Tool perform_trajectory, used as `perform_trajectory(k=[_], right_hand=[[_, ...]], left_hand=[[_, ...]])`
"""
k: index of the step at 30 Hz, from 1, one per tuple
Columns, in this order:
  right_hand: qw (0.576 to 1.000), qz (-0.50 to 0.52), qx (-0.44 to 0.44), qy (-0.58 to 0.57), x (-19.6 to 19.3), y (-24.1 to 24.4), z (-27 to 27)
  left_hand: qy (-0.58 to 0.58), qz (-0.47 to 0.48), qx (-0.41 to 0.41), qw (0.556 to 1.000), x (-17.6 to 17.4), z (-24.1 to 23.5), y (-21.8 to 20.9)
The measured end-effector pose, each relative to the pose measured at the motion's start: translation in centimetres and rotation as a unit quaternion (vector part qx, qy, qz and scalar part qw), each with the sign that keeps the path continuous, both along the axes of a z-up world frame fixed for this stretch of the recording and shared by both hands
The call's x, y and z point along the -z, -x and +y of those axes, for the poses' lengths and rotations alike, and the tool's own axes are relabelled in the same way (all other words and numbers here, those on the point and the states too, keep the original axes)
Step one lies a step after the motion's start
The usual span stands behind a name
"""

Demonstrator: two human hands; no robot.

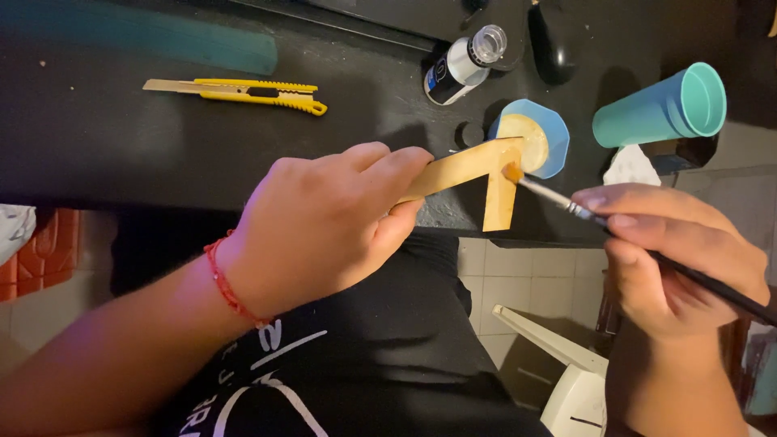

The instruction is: The person paints wooden letters with a light-colored substance using a paintbrush. They hold the letters in their left hand and apply the paint with their right hand, dipping the brush into a small blue container as needed. The person works on the letters while sitting, resting them on their lap.

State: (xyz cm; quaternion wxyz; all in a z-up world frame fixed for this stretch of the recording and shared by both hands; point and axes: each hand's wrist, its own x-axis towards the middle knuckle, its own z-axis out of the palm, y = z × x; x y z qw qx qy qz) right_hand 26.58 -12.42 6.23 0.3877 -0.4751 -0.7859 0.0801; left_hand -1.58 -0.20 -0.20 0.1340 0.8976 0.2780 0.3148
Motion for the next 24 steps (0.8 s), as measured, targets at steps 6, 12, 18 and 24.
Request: perform_trajectory(k=[6, 12, 18, 24], right_hand=[[0.997, 0.004, 0.025, 0.073, -0.7, 0.5, -1.0], [0.982, 0.136, 0.045, 0.123, 1.0, -2.8, -2.4], [0.957, 0.243, 0.124, 0.103, 1.3, -1.4, 0.6], [0.987, 0.125, 0.087, 0.06, 1.1, 0.7, 1.8]], left_hand=[[0.001, 0.0, -0.012, 1.0, 0.3, 0.4, 0.0], [0.03, 0.004, 0.006, 1.0, 0.5, 0.5, -0.2], [0.031, 0.001, 0.011, 0.999, 0.4, 0.2, -0.5], [0.051, 0.004, 0.009, 0.999, 0.5, 0.5, 0.1]])
